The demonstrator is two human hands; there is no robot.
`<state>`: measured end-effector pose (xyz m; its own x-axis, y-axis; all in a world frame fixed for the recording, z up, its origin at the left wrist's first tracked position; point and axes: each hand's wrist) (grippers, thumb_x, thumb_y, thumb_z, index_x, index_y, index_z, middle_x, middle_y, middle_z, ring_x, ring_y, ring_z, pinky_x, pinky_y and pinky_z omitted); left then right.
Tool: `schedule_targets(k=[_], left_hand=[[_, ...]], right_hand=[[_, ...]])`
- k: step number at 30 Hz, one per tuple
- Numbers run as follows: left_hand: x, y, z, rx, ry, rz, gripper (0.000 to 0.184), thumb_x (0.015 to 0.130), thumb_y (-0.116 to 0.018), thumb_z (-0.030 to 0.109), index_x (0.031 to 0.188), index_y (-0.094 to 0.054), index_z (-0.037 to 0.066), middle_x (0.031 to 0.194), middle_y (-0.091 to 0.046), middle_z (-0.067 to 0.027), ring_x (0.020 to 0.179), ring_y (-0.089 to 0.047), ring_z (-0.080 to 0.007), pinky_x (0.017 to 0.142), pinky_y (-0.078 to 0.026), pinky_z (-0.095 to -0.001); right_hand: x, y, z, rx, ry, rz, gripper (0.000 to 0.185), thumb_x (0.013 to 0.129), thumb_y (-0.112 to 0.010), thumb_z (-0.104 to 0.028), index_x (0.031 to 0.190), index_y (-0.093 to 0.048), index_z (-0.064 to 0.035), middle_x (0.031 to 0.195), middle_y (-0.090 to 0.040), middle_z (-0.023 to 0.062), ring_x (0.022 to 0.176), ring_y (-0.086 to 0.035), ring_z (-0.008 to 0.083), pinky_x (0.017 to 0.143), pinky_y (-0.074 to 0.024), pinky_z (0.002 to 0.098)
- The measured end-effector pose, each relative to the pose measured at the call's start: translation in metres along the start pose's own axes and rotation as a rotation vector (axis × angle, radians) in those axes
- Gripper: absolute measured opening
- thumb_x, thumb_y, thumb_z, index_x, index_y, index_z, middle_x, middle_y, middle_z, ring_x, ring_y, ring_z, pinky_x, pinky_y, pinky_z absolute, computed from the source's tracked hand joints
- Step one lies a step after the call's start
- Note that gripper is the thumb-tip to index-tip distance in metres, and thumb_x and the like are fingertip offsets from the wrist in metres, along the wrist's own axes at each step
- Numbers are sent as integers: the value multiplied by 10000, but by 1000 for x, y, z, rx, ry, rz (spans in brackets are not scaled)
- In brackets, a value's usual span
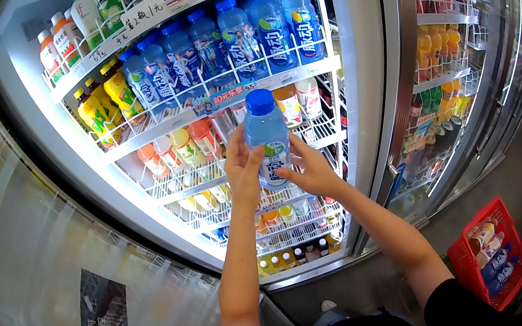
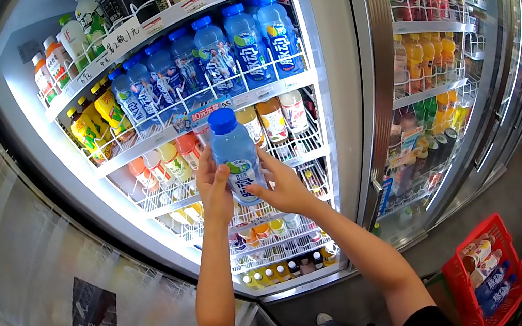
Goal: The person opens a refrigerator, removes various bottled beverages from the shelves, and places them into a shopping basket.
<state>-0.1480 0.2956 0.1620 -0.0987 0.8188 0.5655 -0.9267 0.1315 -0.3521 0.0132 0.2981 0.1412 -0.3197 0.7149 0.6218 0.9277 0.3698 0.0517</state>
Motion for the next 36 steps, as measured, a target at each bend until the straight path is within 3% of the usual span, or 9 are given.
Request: schedule_targets(k=[6,14,17,23,24,29,31,35,36], left_hand=[[-52,-49,7,121,0,-192,729,842,-767,203,1423,-388,-23,1387,-500,-145,1270,-500,-224,1072,-392,-350],[-116,-170,-32,188,44,-339,729,847,-770,290,1415,-416,2,1326,-544,-118,1178,-554,-206,1028,-418,-348],[-155,-201,-66,164,190,-402,728,846,-772,295,1409,-421,-6,1284,-571,-110,1146,-562,-192,1002,-427,-333],[-256,-289,-109,70,352,-565,677,896,-713,287,1415,-401,-16,1256,-580,-110,1101,-573,-184,961,-441,-325],[-271,-302,-115,105,411,-589,633,922,-679,259,1414,-403,-29,1257,-580,-113,1104,-569,-180,952,-441,-315],[-362,-374,-144,-29,511,-708,537,980,-595,208,1414,-413,-50,1260,-580,-99,1111,-556,-154,970,-417,-281],[-390,-400,-144,-76,577,-728,502,991,-573,197,1407,-428,-45,1264,-580,-99,1106,-556,-148,962,-418,-277],[-425,-419,-169,-169,732,-781,494,989,-574,208,1406,-445,-24,1246,-585,-80,1078,-554,-133,945,-420,-271],[-432,-421,-180,-100,680,-774,480,983,-583,219,1382,-477,-25,1201,-583,-73,1084,-543,-140,945,-414,-274]], right_hand=[[-71,43,-44,-137,-23,0,809,849,-735,-127,1495,-268,5,1403,-468,201,1288,-498,305,1038,-458,440],[-178,132,-86,-116,-37,223,816,832,-748,-96,1484,-276,37,1425,-449,193,1322,-459,282,1052,-439,422],[-232,163,-98,-146,-1,316,814,836,-747,-107,1487,-278,32,1408,-469,191,1278,-493,264,1020,-464,408],[-362,202,-157,-280,-222,551,806,817,-753,-98,1481,-311,15,1353,-525,177,1178,-553,227,986,-472,377],[-386,213,-143,-340,-145,584,816,813,-757,-107,1481,-305,18,1340,-535,193,1189,-558,245,997,-468,384],[-496,241,-165,-398,-261,752,808,825,-747,-128,1480,-300,27,1344,-529,224,1209,-564,280,1015,-462,390],[-531,248,-176,-304,-375,766,787,894,-664,-50,1525,-197,6,1411,-467,173,1265,-499,224,1032,-452,364],[-569,256,-188,-255,-430,820,755,905,-643,-29,1522,-208,5,1377,-494,151,1228,-524,204,1019,-451,346],[-578,256,-183,-240,-455,872,745,910,-648,-55,1516,-221,9,1376,-494,150,1227,-522,200,1014,-454,348]])
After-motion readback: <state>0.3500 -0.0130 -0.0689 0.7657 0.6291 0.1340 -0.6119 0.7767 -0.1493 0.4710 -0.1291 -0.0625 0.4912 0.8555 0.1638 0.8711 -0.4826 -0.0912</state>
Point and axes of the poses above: each hand's wrist, its own x-axis towards the middle knuckle, its own y-axis out of the back of the hand, z = x × y
